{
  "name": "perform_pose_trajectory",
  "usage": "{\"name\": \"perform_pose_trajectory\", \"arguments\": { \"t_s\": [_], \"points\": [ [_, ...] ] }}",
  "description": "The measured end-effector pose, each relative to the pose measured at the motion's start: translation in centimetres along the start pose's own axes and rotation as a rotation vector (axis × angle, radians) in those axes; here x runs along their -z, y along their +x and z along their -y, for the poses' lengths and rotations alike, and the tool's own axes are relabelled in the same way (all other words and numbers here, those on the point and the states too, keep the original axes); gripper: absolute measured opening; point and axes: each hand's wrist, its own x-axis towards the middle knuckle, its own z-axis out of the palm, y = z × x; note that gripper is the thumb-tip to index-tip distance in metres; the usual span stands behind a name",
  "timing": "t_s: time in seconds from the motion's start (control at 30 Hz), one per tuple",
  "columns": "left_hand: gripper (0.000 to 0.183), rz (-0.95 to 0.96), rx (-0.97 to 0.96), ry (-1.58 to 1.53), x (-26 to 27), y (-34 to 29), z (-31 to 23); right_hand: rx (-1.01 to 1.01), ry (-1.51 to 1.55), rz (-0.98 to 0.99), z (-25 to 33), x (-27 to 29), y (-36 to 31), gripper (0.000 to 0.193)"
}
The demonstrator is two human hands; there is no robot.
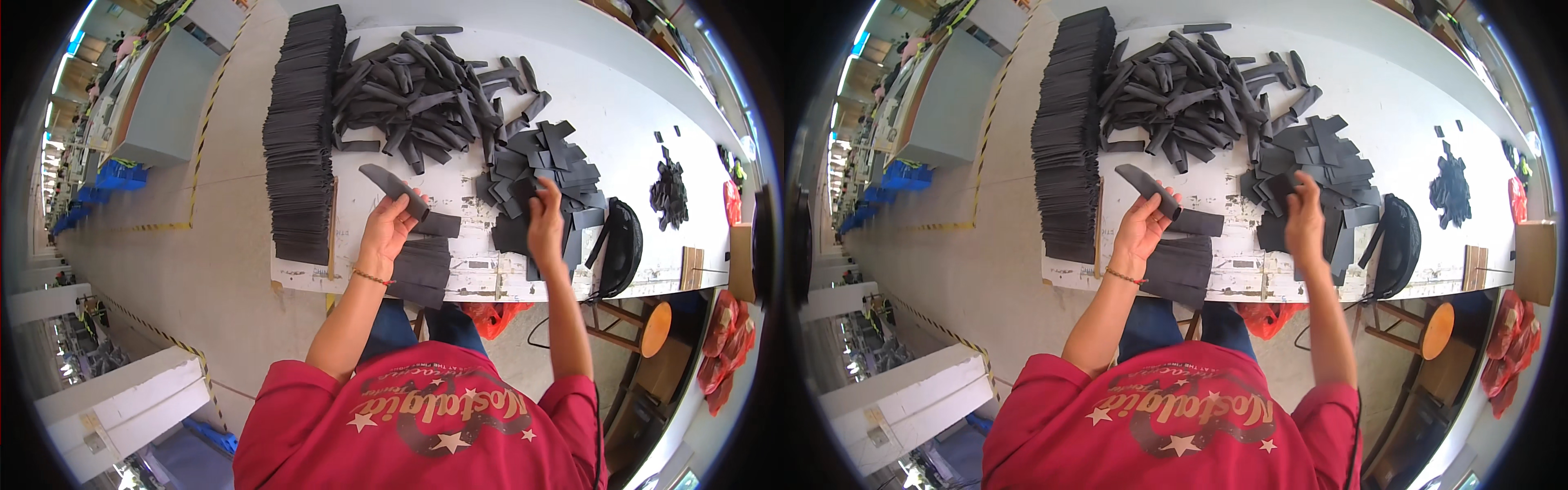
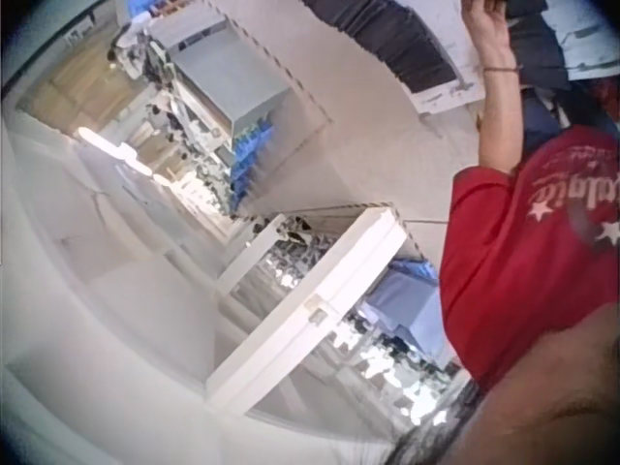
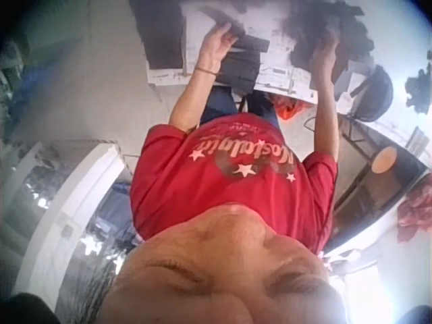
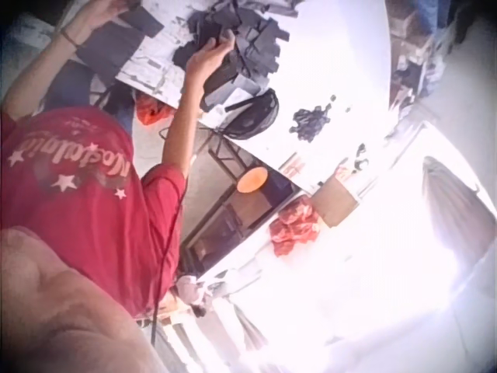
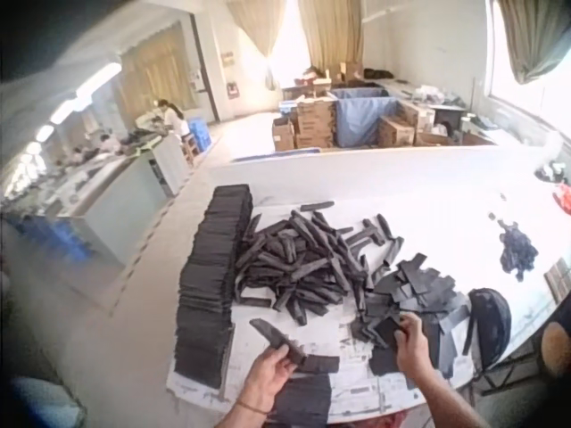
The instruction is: Sort and stack grey foam strips on a workbench in a manufacturing environment.
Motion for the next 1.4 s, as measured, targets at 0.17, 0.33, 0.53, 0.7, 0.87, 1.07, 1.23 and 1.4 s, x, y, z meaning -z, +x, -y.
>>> {"name": "perform_pose_trajectory", "arguments": {
  "t_s": [0.17, 0.33, 0.53, 0.7, 0.87, 1.07, 1.23, 1.4],
  "points": [
    [0.027, 0.026, -0.048, -0.064, -1.2, -0.9, -0.9, 0.189, 0.063, 0.308, 7.0, -2.1, -5.3, 0.035],
    [0.025, 0.078, -0.037, -0.034, -2.7, -1.9, -1.1, 0.543, -0.121, 0.242, 8.3, -2.9, -6.0, 0.037],
    [0.024, 0.152, -0.009, -0.053, -3.7, -2.8, -1.0, 0.516, -0.119, 0.153, 9.6, -2.6, -5.5, 0.032],
    [0.024, 0.18, 0.02, -0.046, -4.5, -3.4, -1.0, 0.616, -0.222, 0.082, 10.6, -2.0, -4.8, 0.028],
    [0.025, 0.253, 0.043, -0.034, -5.0, -3.9, -0.7, 0.639, -0.274, 0.08, 10.9, -1.5, -4.2, 0.028],
    [0.028, 0.284, 0.054, -0.043, -5.6, -4.5, -0.8, 0.711, -0.357, 0.03, 10.8, -1.2, -3.9, 0.031],
    [0.035, 0.226, -0.085, 0.074, -7.3, -6.0, -0.1, 0.714, -0.38, 0.015, 11.2, -1.8, -4.2, 0.041],
    [0.04, 0.299, -0.24, 0.096, -8.5, -6.9, 0.2, 0.596, -0.08, 0.075, 12.0, -2.9, -5.2, 0.056]
  ]
}}
